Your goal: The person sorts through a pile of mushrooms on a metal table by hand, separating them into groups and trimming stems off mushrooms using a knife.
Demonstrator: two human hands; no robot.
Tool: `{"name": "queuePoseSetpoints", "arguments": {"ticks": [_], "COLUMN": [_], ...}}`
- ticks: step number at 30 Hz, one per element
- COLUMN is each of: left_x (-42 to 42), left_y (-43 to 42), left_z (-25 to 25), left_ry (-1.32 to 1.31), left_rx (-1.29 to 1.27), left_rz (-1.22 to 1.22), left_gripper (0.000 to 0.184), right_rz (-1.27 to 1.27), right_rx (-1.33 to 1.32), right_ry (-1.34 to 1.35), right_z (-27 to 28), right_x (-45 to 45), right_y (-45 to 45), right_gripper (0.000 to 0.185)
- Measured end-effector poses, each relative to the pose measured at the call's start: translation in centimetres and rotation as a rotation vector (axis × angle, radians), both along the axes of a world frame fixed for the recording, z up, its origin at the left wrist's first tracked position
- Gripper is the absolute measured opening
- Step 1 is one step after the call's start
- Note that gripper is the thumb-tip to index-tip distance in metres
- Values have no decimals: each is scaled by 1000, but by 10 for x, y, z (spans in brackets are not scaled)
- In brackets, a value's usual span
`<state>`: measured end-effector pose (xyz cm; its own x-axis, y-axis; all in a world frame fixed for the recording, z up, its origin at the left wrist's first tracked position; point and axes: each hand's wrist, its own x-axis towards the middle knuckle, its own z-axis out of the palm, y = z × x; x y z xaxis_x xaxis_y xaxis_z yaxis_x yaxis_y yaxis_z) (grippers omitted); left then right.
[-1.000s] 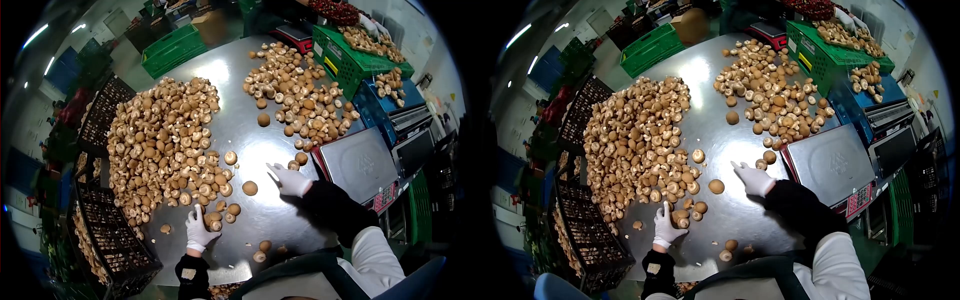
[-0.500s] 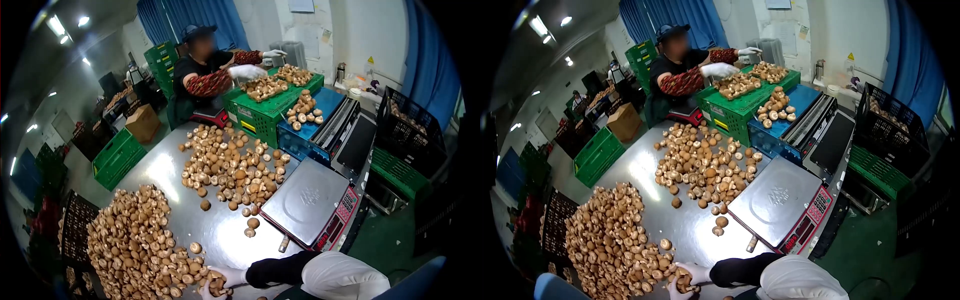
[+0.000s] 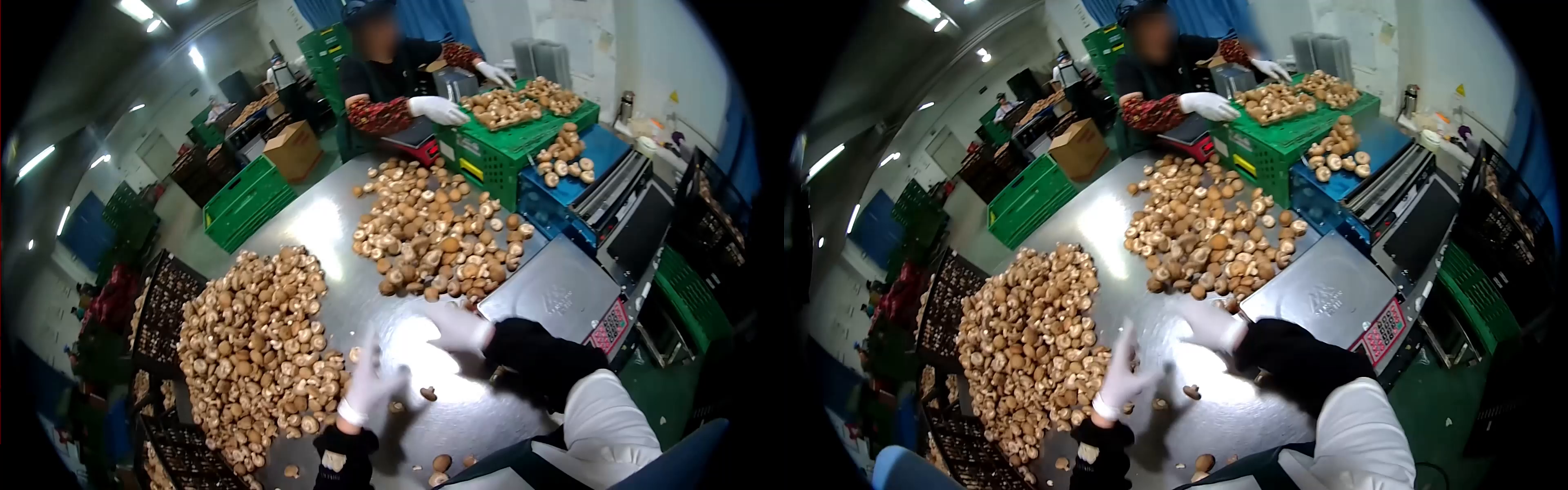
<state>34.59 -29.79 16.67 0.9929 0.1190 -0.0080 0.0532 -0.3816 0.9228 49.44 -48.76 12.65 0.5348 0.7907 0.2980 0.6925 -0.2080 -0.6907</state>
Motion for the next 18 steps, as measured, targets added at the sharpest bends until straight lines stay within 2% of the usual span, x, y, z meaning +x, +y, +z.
{"name": "queuePoseSetpoints", "arguments": {"ticks": [1,2,3,4,5,6,7,9,10,12,13,15,16,17,18], "left_x": [-26,-52,-81,-112,-147,-169,-205,-230,-228,-224,-214,-192,-185,-180,-173], "left_y": [3,6,-1,-13,-16,-34,-59,-79,-91,-109,-117,-139,-144,-136,-119], "left_z": [-16,-31,-46,-48,-80,-82,-102,-148,-158,-169,-146,-89,-74,-89,-123], "left_ry": [44,49,227,455,407,552,491,682,682,550,541,488,451,434,342], "left_rx": [220,430,380,506,468,485,361,252,250,207,208,-112,-275,-278,-370], "left_rz": [-178,-360,-437,-469,-526,-492,-264,-194,-182,13,27,260,373,387,247], "left_gripper": [114,117,119,120,120,107,93,89,89,85,85,52,38,38,61], "right_rz": [87,155,333,416,515,626,642,523,534,469,478,412,604,772,655], "right_rx": [-302,-676,-760,-725,-737,-822,-668,-472,-470,-537,-538,-502,-358,-269,-228], "right_ry": [141,412,312,279,196,214,128,-65,-69,368,355,365,757,1187,938], "right_z": [-7,43,31,-33,-51,-53,-60,-105,-98,-70,-76,-104,-118,-131,-127], "right_x": [-27,-57,-78,-102,-122,-136,-154,-187,-194,-210,-215,-225,-212,-199,-192], "right_y": [-16,-26,-40,-56,-71,-76,-83,-85,-80,-61,-60,-55,-51,-48,-47], "right_gripper": [67,65,66,68,72,73,65,54,54,47,47,44,46,47,51]}}
